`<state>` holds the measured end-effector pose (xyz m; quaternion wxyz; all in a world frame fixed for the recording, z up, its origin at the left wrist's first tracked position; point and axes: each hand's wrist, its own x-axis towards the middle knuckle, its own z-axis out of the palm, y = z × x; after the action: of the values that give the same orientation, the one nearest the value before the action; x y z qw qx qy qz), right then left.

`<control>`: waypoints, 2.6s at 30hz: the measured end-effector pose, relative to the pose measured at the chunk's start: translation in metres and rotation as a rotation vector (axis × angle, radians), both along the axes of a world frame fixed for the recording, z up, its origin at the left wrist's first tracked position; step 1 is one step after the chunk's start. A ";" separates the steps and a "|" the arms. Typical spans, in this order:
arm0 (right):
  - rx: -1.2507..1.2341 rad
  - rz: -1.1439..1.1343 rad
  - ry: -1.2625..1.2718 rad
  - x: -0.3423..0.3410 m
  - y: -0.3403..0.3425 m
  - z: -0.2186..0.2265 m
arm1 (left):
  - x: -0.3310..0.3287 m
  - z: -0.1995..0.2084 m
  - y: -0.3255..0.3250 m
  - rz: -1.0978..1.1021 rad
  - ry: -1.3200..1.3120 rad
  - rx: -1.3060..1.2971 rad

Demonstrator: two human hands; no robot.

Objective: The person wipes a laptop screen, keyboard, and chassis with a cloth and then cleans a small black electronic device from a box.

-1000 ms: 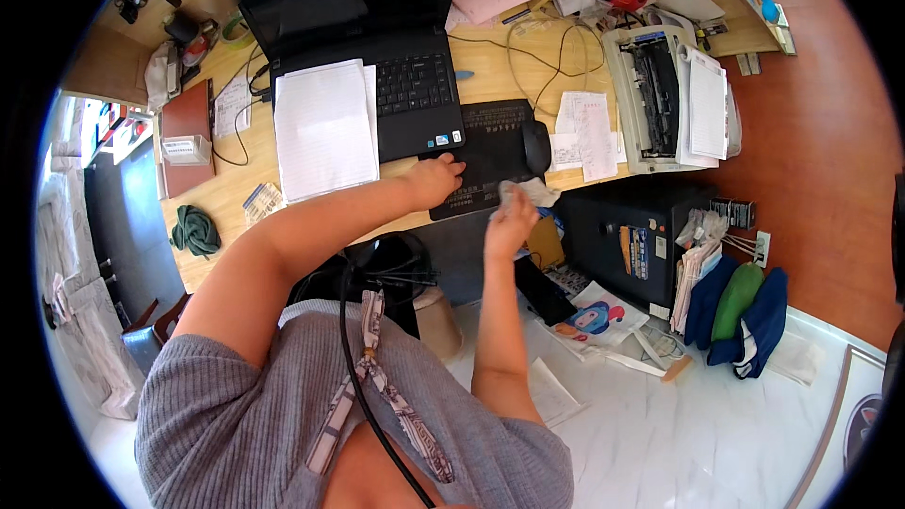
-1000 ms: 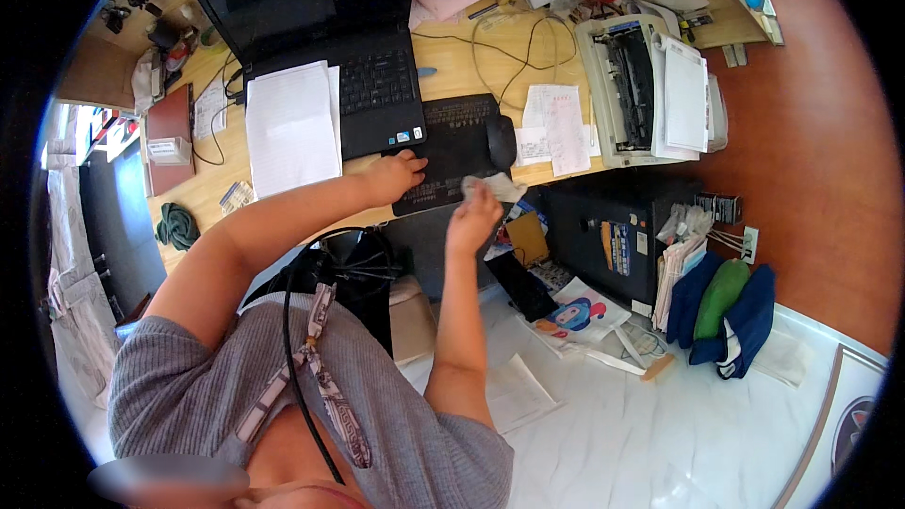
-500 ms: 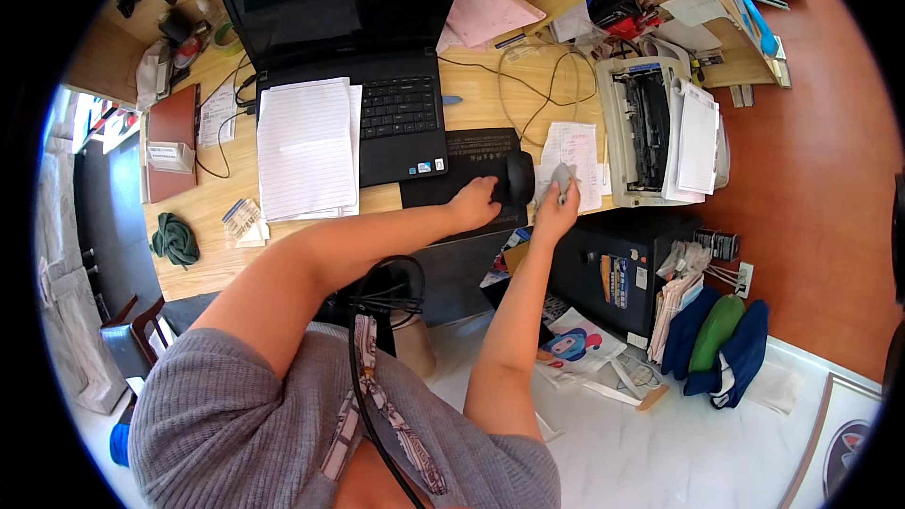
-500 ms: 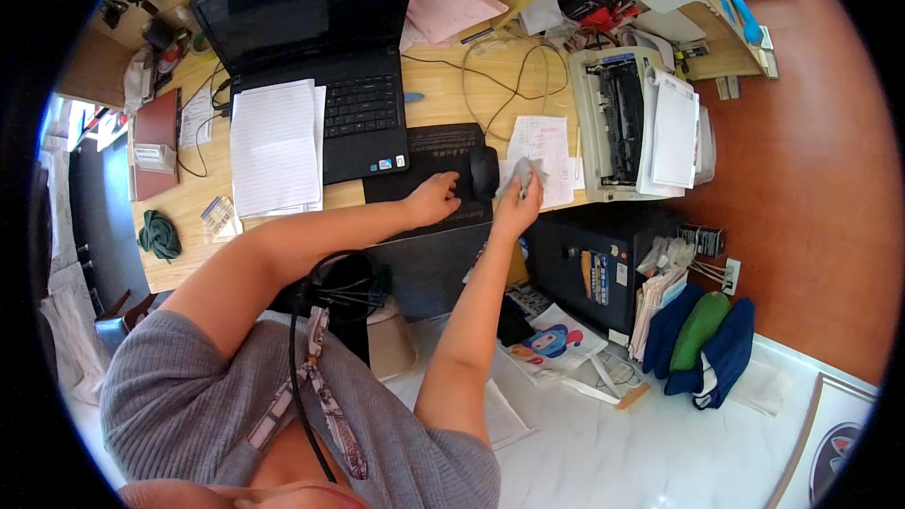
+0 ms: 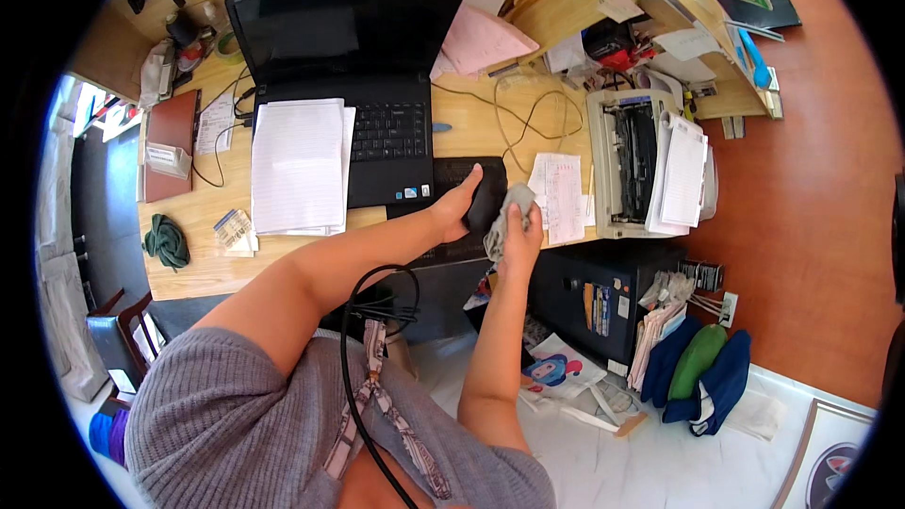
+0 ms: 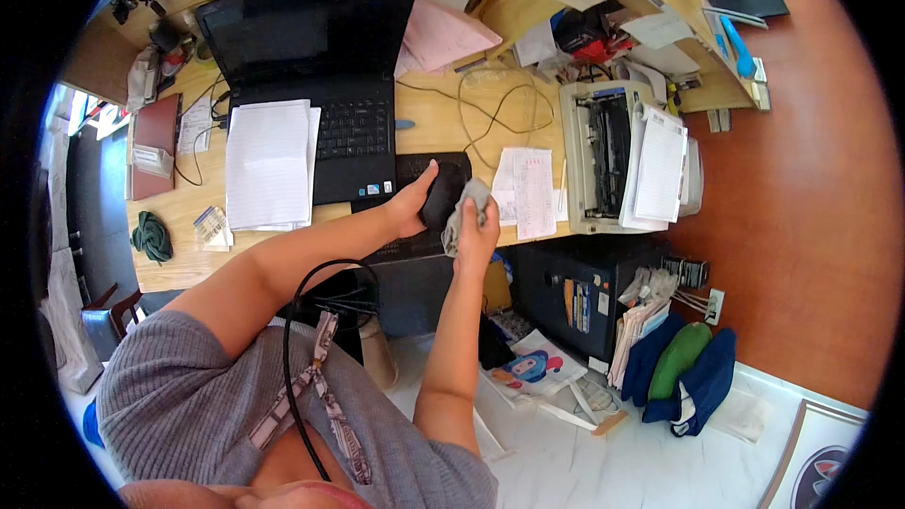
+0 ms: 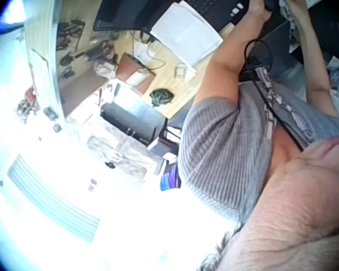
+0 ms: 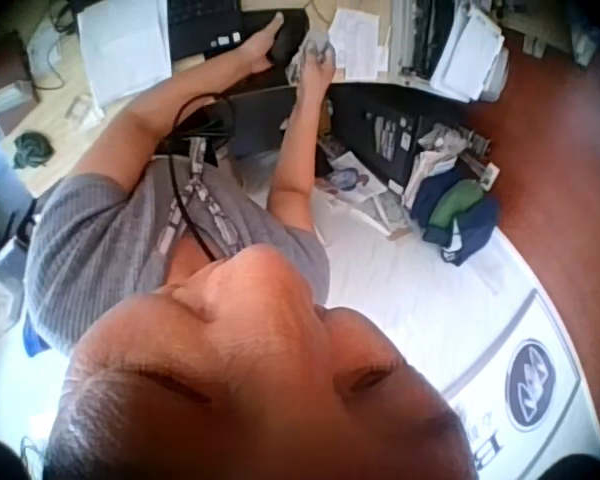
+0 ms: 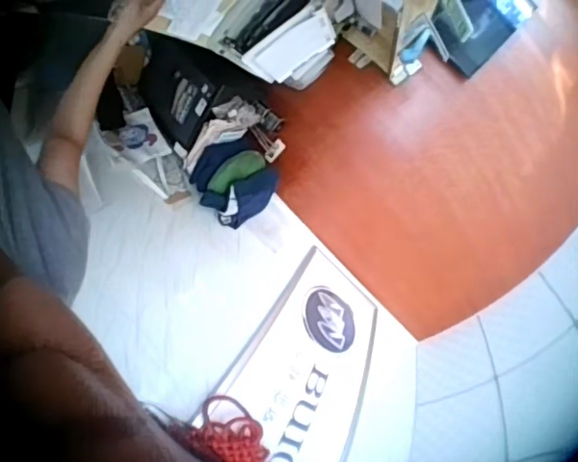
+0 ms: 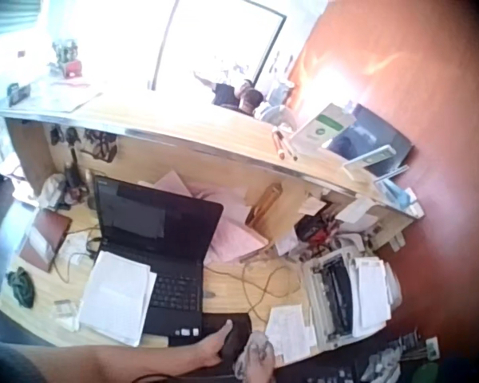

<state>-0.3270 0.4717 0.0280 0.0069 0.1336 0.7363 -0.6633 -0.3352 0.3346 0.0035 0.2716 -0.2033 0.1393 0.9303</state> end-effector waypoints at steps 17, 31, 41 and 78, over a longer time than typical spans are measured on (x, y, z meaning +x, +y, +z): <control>0.565 0.333 0.297 -0.019 -0.095 0.073 | 0.037 0.048 -0.041 0.154 0.323 -0.542; 0.254 0.118 0.177 0.017 -0.100 0.090 | 0.044 0.077 -0.051 0.221 0.311 -0.484; 0.629 -0.015 0.625 0.089 -0.115 0.054 | 0.038 0.066 -0.044 0.369 0.234 -0.335; 0.948 0.528 0.433 -0.057 -0.043 -0.059 | 0.069 -0.026 -0.037 -0.113 0.287 -0.720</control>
<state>-0.3839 0.4284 -0.0313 -0.0392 -0.2048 0.9456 -0.2496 -0.2666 0.2972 -0.0224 0.2114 -0.1456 0.5044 0.8244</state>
